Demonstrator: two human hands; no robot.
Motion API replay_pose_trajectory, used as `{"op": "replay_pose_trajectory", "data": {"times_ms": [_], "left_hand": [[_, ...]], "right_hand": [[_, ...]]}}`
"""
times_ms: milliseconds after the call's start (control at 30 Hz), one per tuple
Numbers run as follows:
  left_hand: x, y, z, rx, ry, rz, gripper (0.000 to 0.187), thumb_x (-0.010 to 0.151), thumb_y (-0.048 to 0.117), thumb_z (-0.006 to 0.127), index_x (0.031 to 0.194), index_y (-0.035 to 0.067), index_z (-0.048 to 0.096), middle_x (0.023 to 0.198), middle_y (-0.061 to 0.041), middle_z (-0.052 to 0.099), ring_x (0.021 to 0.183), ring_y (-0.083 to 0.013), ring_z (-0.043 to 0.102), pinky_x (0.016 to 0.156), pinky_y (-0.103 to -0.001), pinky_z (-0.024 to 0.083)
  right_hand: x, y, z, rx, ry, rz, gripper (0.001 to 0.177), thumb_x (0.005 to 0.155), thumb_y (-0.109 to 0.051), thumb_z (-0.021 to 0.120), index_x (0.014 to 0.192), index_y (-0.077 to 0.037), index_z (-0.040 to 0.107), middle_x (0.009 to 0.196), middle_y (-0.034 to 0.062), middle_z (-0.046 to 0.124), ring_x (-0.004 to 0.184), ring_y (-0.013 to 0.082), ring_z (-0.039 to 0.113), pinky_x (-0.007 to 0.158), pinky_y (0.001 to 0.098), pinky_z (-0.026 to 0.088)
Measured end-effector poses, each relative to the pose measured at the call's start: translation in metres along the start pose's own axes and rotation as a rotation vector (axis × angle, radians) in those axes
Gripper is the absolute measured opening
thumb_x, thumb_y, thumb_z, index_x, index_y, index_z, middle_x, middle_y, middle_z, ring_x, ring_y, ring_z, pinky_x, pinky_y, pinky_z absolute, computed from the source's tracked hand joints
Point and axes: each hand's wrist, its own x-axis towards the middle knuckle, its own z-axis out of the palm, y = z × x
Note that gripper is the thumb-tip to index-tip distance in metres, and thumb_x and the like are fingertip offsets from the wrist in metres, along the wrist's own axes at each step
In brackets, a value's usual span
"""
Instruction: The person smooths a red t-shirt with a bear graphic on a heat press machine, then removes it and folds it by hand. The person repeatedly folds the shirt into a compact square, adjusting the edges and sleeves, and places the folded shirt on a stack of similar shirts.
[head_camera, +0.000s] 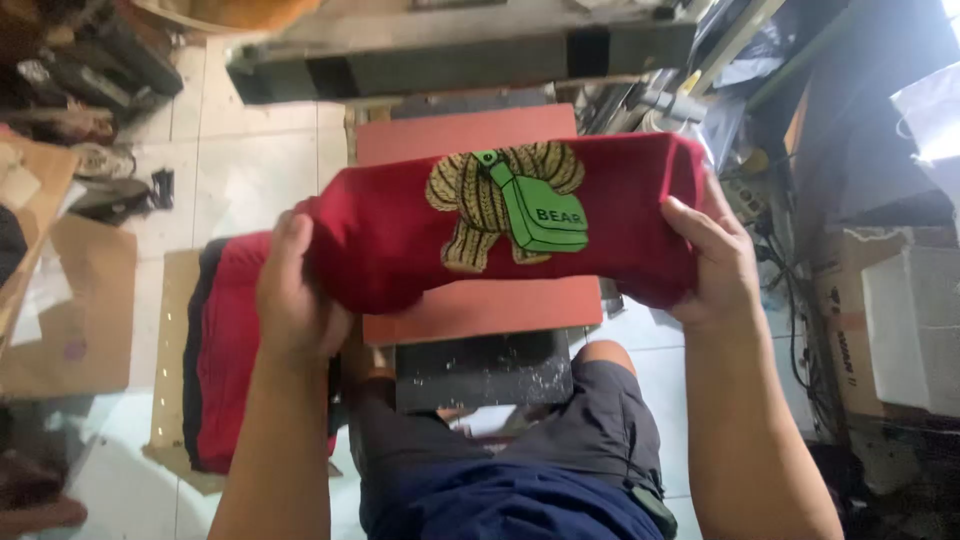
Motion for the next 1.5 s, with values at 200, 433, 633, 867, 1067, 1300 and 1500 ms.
{"op": "replay_pose_trajectory", "data": {"times_ms": [200,433,633,867,1067,1300,1500], "left_hand": [[0.02,-0.002,0.01,0.388,0.065,-0.15,0.048,0.1,0.047,0.059,0.12,0.009,0.04,0.122,-0.016,0.054,0.116,-0.03,0.055,0.101,-0.048,0.044],[0.01,-0.145,-0.089,1.065,0.031,-0.583,0.07,0.087,0.048,0.078,0.139,0.003,0.06,0.14,-0.023,0.061,0.134,-0.0397,0.055,0.106,-0.056,0.046],[-0.003,-0.171,-0.161,0.871,0.264,-0.48,0.054,0.1,0.039,0.069,0.139,0.004,0.059,0.146,-0.023,0.054,0.141,-0.0407,0.047,0.113,-0.057,0.038],[-0.033,-0.132,-0.139,1.036,0.267,-0.467,0.05,0.105,0.045,0.058,0.134,0.004,0.057,0.137,-0.023,0.06,0.135,-0.0411,0.052,0.109,-0.053,0.043],[-0.032,-0.159,-0.175,1.326,0.121,-0.595,0.06,0.095,0.057,0.066,0.132,0.009,0.065,0.133,-0.02,0.067,0.13,-0.039,0.059,0.103,-0.052,0.051],[-0.038,-0.162,-0.179,1.24,0.28,-0.531,0.048,0.1,0.04,0.057,0.132,0.004,0.065,0.128,-0.022,0.069,0.127,-0.0404,0.061,0.102,-0.052,0.05],[-0.047,-0.166,-0.186,1.291,0.292,-0.506,0.05,0.099,0.043,0.055,0.129,0.005,0.066,0.13,-0.023,0.068,0.127,-0.0426,0.06,0.103,-0.053,0.049]], "right_hand": [[0.034,0.038,-0.027,-0.268,0.039,0.209,0.039,0.091,-0.019,0.075,0.129,-0.022,0.07,0.107,0.0116,0.073,0.096,0.0338,0.074,0.088,0.0608,0.058],[0.071,0.22,-0.149,-0.489,0.044,0.363,0.041,0.079,-0.022,0.092,0.113,-0.007,0.073,0.099,0.0163,0.071,0.086,0.0302,0.069,0.076,0.048,0.059],[0.036,0.192,-0.138,-0.729,0.107,0.42,0.052,0.076,-0.02,0.095,0.119,-0.004,0.071,0.106,0.0225,0.073,0.085,0.0354,0.074,0.067,0.0499,0.063],[0.047,0.206,-0.18,-0.819,0.143,0.364,0.043,0.088,-0.031,0.085,0.121,-0.006,0.072,0.104,0.0186,0.071,0.087,0.0308,0.071,0.066,0.0451,0.061],[0.051,0.227,-0.204,-0.871,0.173,0.349,0.048,0.088,-0.027,0.084,0.124,-0.001,0.068,0.102,0.0225,0.07,0.084,0.0323,0.069,0.064,0.0465,0.061],[0.039,0.229,-0.21,-0.98,0.128,0.323,0.039,0.082,-0.018,0.081,0.116,-0.002,0.073,0.089,0.0173,0.072,0.074,0.0243,0.067,0.054,0.0389,0.058],[0.037,0.23,-0.22,-1.047,0.137,0.3,0.038,0.083,-0.022,0.081,0.116,-0.003,0.073,0.077,0.0125,0.07,0.066,0.0201,0.063,0.05,0.0309,0.051]]}}
